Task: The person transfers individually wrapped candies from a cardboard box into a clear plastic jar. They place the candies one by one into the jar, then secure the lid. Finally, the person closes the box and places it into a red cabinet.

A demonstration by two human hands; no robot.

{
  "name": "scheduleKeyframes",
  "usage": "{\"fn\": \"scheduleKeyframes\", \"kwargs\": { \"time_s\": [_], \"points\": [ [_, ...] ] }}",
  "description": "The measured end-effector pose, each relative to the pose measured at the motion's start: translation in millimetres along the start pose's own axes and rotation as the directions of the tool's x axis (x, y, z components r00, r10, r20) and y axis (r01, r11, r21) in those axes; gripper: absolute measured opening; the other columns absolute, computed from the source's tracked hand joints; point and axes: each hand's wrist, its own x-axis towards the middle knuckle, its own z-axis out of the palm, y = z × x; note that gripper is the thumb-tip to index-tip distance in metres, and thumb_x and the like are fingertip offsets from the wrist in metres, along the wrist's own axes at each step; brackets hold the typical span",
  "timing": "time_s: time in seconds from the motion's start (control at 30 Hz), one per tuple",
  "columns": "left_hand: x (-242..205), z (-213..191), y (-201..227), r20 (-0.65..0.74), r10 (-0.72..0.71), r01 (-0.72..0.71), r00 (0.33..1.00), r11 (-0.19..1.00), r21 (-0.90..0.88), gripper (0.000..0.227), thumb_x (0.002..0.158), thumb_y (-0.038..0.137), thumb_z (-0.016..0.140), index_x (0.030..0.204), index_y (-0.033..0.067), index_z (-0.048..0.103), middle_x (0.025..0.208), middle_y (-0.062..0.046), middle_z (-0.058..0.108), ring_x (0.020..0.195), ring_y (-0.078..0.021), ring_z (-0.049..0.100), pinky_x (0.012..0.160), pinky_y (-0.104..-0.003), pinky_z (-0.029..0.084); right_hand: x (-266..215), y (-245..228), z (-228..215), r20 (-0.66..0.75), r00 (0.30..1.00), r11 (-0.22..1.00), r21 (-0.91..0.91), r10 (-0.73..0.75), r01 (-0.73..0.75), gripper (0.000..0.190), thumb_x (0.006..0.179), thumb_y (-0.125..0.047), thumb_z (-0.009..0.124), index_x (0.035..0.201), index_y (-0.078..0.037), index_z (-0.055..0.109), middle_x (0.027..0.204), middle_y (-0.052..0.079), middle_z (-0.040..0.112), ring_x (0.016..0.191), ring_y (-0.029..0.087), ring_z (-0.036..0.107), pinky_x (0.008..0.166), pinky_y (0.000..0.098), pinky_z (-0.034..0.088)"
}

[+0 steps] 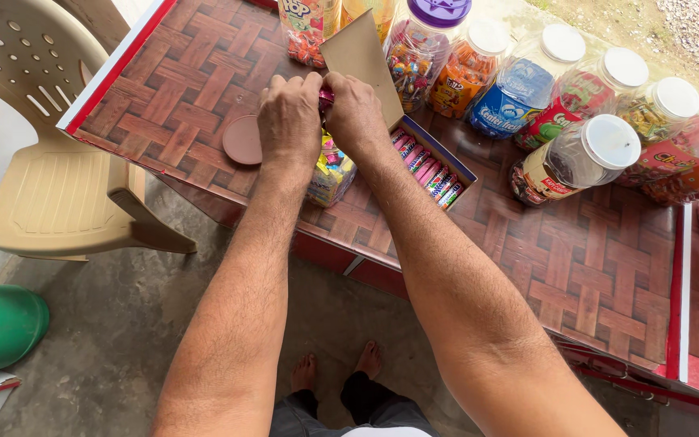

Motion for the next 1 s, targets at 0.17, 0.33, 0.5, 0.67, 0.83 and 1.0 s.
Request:
{"fn": "scheduleKeyframes", "kwargs": {
  "time_s": [0.17,0.33,0.5,0.67,0.83,1.0],
  "points": [
    [2.6,1.6,1.6,0.116,-0.036,0.031,0.993,0.998,0.049,0.006,0.093,0.001,0.068,0.097,0.0053,0.064,0.102,-0.015,0.067,0.094,-0.0315,0.072,0.077,-0.043,0.062,5.9,6.8,10.7,0.019,0.999,0.999,-0.019,-0.039,0.039,0.016,0.085,-0.008,0.071,0.101,-0.007,0.068,0.098,0.021,0.072,0.098,0.043,0.07,0.085,0.0517,0.056],
    [12.7,-1.6,-5.7,0.175,-0.037,0.025,0.984,0.997,0.068,0.01,0.09,0.002,0.07,0.098,0.0024,0.064,0.11,-0.017,0.066,0.093,-0.0322,0.075,0.071,-0.037,0.064,14.5,-8.2,5.8,0.12,0.989,0.995,-0.043,0.092,-0.087,0.023,0.085,-0.013,0.072,0.105,-0.006,0.061,0.09,0.022,0.072,0.092,0.044,0.07,0.078,0.0532,0.056],
    [23.5,-3.1,-16.0,0.195,0.032,-0.049,0.98,0.995,0.087,0.013,0.092,0.004,0.072,0.102,0.0067,0.064,0.098,-0.015,0.072,0.092,-0.0318,0.076,0.071,-0.04,0.064,23.9,-5.0,12.6,0.054,0.995,0.994,-0.077,0.088,-0.083,0.015,0.09,-0.012,0.07,0.101,-0.007,0.061,0.09,0.021,0.073,0.091,0.042,0.072,0.079,0.0537,0.057],
    [37.2,1.1,-19.1,0.24,0.077,-0.109,0.968,0.986,0.125,0.014,0.093,0.005,0.068,0.105,0.0082,0.063,0.09,-0.014,0.075,0.088,-0.0316,0.076,0.068,-0.042,0.064,32.4,6.2,21.6,0.054,0.996,0.987,-0.15,0.066,-0.058,0.01,0.089,-0.011,0.07,0.098,-0.008,0.066,0.089,0.02,0.074,0.089,0.042,0.072,0.079,0.053,0.058],
    [36.4,10.7,-25.9,0.162,0.171,-0.19,0.972,0.976,0.111,0.008,0.095,0.01,0.069,0.102,0.0101,0.064,0.091,-0.011,0.074,0.086,-0.0285,0.076,0.068,-0.041,0.064,31.0,0.7,18.1,0.046,0.985,0.977,-0.145,0.164,-0.156,0.009,0.087,-0.013,0.072,0.094,-0.008,0.068,0.088,0.018,0.074,0.087,0.039,0.074,0.078,0.0511,0.059],
    [34.4,11.5,-29.9,0.099,0.217,-0.229,0.971,0.965,0.127,0.007,0.093,0.014,0.071,0.097,0.0103,0.066,0.091,-0.009,0.07,0.087,-0.0241,0.074,0.067,-0.038,0.063,26.5,-7.1,14.8,-0.068,0.991,0.989,-0.09,0.112,-0.118,0.012,0.085,-0.014,0.077,0.091,-0.008,0.068,0.086,0.016,0.076,0.085,0.036,0.075,0.076,0.049,0.06]
  ]
}}
